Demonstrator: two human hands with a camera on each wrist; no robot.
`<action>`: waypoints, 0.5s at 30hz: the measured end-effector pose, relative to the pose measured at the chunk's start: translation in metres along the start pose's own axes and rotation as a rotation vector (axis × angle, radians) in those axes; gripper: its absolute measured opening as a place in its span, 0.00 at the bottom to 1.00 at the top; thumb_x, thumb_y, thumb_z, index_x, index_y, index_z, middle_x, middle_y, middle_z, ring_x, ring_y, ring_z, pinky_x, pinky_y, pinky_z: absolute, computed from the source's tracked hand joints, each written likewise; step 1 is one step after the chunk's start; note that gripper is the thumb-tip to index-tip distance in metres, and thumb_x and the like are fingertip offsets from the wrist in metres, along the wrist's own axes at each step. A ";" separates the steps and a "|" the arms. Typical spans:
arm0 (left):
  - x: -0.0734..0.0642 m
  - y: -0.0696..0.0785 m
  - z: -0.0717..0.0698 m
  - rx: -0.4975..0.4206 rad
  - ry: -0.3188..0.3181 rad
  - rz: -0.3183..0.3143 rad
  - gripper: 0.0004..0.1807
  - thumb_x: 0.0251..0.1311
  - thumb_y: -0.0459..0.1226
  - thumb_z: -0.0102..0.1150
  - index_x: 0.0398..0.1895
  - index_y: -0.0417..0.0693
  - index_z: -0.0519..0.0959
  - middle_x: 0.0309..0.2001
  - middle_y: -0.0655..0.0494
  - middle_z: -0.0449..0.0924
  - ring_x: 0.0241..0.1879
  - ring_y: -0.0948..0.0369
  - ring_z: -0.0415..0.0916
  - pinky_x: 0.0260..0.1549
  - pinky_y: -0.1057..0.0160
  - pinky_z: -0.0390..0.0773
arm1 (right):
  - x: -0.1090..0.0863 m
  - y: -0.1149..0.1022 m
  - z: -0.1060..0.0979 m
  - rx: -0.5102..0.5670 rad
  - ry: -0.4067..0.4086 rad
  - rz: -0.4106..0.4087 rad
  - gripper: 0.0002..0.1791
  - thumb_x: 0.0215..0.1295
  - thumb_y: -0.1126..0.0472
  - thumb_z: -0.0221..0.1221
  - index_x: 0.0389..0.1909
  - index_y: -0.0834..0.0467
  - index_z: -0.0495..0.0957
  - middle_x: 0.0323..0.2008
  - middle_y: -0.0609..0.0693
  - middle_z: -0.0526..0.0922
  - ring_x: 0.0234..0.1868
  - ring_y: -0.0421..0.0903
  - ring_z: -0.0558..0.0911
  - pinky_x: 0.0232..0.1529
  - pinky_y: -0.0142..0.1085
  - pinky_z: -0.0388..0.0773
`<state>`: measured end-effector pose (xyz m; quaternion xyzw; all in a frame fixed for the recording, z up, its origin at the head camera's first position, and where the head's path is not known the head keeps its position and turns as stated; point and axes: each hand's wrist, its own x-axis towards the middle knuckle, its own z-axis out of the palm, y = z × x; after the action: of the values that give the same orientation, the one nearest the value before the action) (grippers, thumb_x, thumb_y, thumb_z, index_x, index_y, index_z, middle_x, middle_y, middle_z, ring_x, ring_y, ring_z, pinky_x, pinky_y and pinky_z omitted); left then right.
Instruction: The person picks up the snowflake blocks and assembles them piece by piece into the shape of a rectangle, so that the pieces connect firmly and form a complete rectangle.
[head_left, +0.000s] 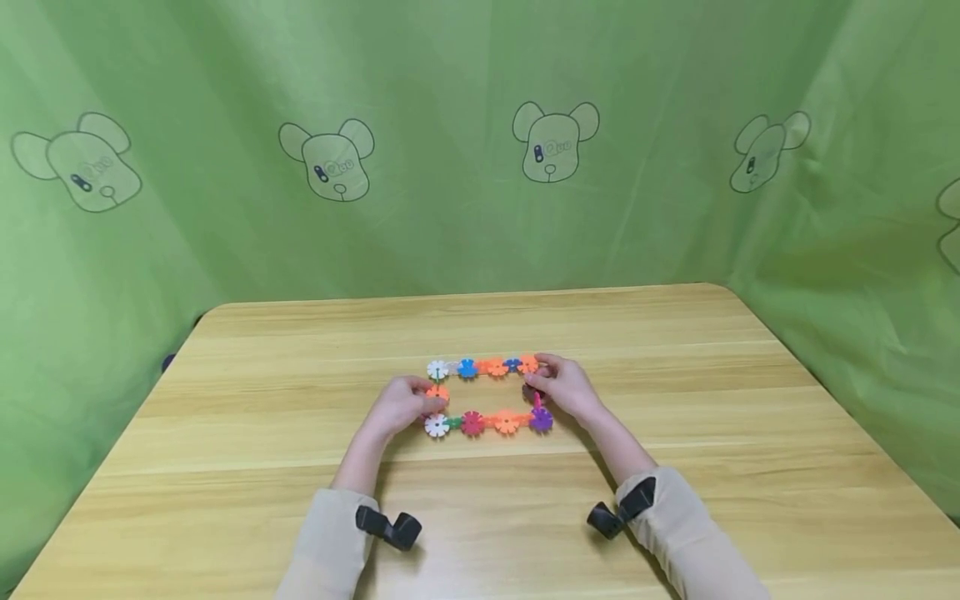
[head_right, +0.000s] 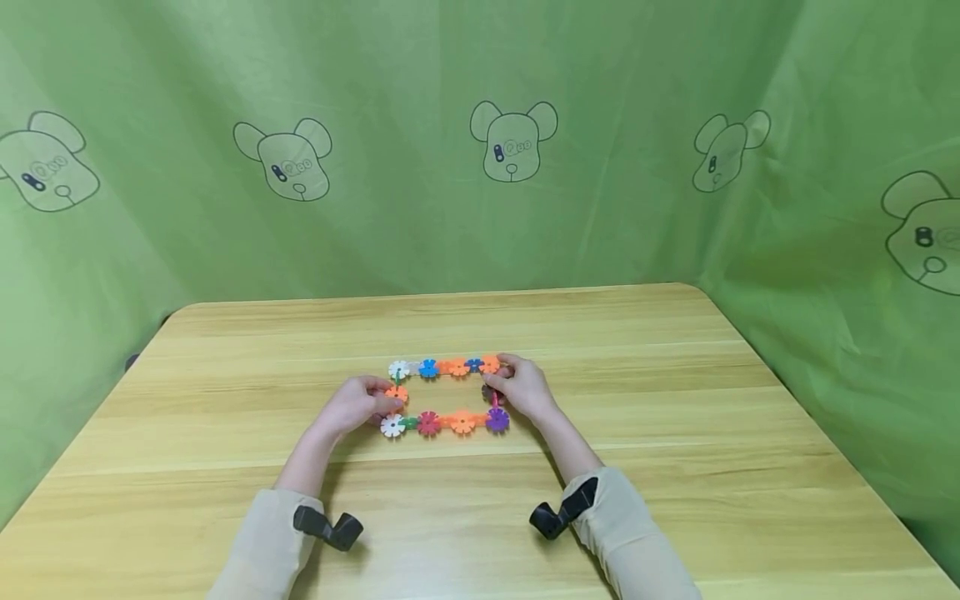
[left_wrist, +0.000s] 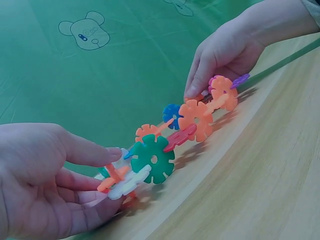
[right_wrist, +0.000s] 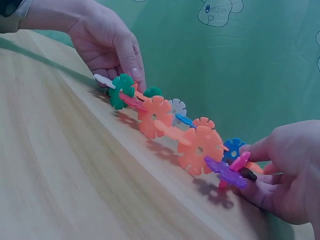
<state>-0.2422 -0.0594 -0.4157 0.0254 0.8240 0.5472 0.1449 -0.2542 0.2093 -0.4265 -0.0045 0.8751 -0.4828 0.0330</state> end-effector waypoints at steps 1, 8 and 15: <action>0.000 0.000 0.000 -0.001 -0.003 0.000 0.22 0.52 0.33 0.64 0.50 0.31 0.75 0.32 0.48 0.75 0.28 0.60 0.73 0.30 0.64 0.76 | 0.000 0.000 0.000 -0.013 0.003 0.001 0.31 0.62 0.62 0.59 0.62 0.71 0.62 0.40 0.61 0.79 0.35 0.48 0.79 0.36 0.36 0.77; 0.000 0.001 0.000 0.045 -0.004 -0.006 0.25 0.52 0.36 0.65 0.52 0.32 0.73 0.33 0.48 0.75 0.27 0.59 0.73 0.29 0.64 0.75 | -0.003 0.001 -0.003 0.011 0.019 0.017 0.29 0.61 0.62 0.59 0.59 0.73 0.64 0.42 0.64 0.79 0.36 0.51 0.80 0.37 0.37 0.78; -0.001 -0.003 -0.015 0.087 0.035 0.064 0.31 0.61 0.41 0.57 0.61 0.29 0.64 0.38 0.42 0.78 0.30 0.55 0.77 0.32 0.59 0.78 | -0.012 0.009 -0.022 -0.021 0.025 0.011 0.29 0.66 0.57 0.54 0.62 0.70 0.62 0.50 0.66 0.75 0.44 0.55 0.79 0.47 0.42 0.76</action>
<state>-0.2446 -0.0742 -0.4123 0.0482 0.8481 0.5158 0.1117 -0.2434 0.2327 -0.4219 0.0061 0.8804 -0.4735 0.0247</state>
